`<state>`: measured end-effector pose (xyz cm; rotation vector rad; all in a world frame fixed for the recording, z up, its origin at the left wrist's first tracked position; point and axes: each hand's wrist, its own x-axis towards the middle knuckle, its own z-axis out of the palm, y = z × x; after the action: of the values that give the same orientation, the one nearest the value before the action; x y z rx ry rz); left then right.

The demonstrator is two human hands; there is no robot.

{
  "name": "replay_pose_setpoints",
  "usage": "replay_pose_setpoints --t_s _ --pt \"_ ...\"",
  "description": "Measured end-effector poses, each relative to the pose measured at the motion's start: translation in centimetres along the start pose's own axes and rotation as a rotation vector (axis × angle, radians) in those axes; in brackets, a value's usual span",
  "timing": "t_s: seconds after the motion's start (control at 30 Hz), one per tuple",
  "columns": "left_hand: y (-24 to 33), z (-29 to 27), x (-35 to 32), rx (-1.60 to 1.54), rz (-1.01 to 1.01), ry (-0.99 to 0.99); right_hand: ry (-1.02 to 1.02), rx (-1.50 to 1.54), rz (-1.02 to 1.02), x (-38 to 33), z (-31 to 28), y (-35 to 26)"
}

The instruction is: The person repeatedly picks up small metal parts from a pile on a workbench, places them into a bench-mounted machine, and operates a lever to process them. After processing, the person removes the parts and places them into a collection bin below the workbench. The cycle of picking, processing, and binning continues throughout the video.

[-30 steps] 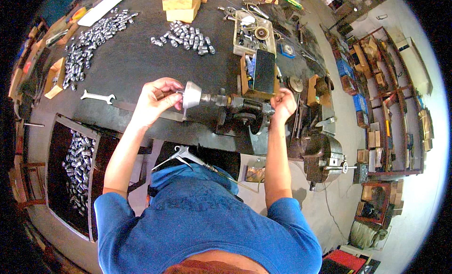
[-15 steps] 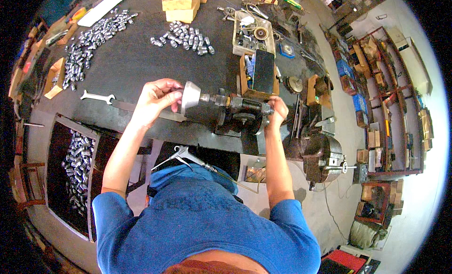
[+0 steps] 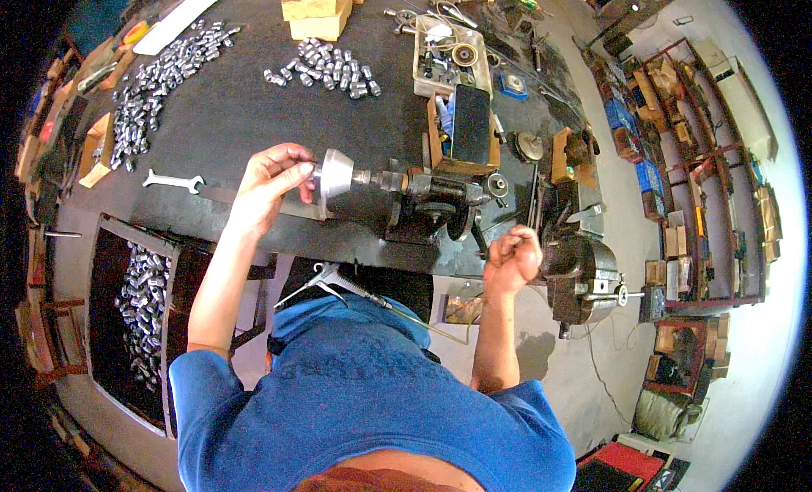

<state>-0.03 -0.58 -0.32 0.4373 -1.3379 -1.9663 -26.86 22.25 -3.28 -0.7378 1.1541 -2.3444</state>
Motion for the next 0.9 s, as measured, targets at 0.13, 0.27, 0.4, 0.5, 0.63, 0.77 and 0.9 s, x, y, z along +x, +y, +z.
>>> replay_pose_setpoints --t_s 0.13,0.27,0.4,0.5,0.63,0.77,0.9 --pt "-0.1 -0.1 0.1 -0.025 0.017 -0.010 0.253 -0.096 0.215 1.2 -2.5 4.7" --pt "0.0 -0.7 -0.2 -0.072 0.029 0.002 0.202 -0.452 -0.046 8.3 -2.3 8.6" --pt "0.2 -2.3 -2.0 -0.211 0.083 0.059 0.023 -0.307 -0.115 10.1 1.9 5.3" --pt "0.2 -2.6 -4.3 -0.307 0.134 0.141 0.089 -0.130 -0.155 8.7 3.9 2.4" --pt "0.5 -2.6 -6.8 -0.364 0.188 0.159 0.084 -0.160 -0.265 4.8 3.4 -0.3" --pt "1.2 -2.2 -7.7 -0.202 0.227 0.210 0.094 -0.173 -0.198 0.8 0.8 -0.6" --pt "2.3 -1.1 -7.8 -0.081 0.310 0.238 0.195 -0.256 -0.098 -0.9 -0.3 1.7"
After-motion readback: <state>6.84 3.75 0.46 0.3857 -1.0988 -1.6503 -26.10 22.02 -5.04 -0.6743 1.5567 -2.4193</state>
